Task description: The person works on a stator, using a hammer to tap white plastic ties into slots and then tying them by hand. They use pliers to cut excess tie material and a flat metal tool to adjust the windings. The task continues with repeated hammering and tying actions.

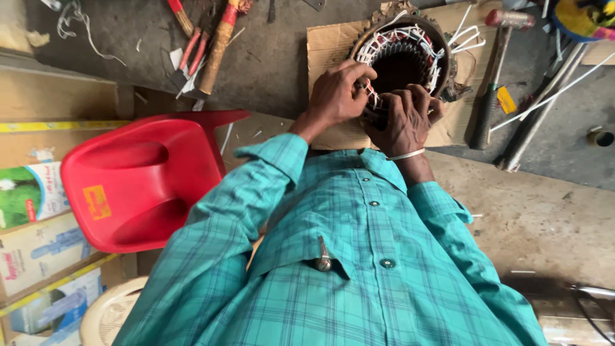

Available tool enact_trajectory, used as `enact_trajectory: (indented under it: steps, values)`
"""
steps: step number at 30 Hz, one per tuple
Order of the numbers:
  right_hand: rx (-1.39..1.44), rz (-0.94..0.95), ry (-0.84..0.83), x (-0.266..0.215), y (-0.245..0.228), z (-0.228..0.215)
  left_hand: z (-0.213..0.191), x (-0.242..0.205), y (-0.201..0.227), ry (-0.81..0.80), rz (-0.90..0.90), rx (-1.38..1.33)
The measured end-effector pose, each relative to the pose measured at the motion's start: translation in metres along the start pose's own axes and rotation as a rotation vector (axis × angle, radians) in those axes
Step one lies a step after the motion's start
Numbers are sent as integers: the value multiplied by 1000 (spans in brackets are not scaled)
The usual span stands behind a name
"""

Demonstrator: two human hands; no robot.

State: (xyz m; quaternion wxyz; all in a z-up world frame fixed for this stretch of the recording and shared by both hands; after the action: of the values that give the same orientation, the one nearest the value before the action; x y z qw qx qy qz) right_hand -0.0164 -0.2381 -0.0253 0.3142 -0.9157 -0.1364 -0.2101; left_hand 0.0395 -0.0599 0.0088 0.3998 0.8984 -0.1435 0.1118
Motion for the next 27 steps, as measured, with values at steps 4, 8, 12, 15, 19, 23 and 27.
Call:
enact_trajectory:
  steps: [4, 8, 12, 15, 19, 23, 27]
  values:
    - [49, 22, 8, -4, 5, -1, 7, -11, 14, -78, -213, 163]
    - [0, -4, 54, -4, 1, 5, 20, -17, 17, -95, -170, 264]
    - [-61, -30, 102, -9, 2, 2, 31, -27, 12, 41, -76, 148]
    - [-150, -59, 106, -4, 0, 2, 31, -21, 4, 27, -84, 166]
    - [-148, -58, 65, -4, -7, -1, 18, -3, -16, 72, -425, -107]
    - [-201, -59, 77, -1, -14, 2, -4, 4, -30, 78, -235, -218]
    - [-227, -36, 90, -2, -17, 4, 1, -18, -26, 28, 27, -128]
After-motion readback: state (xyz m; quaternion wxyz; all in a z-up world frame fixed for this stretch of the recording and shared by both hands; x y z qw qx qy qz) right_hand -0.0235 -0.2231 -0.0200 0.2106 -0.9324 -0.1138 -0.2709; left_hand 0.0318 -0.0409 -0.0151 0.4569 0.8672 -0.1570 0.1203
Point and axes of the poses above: each hand's wrist, its own x-axis towards the middle knuckle, its own z-axis out of the palm, y = z × x, the point moved 2 cm from there along x, towards the middle knuckle, and after that the axes turned 9 degrees about y, right-handed, at the moved point
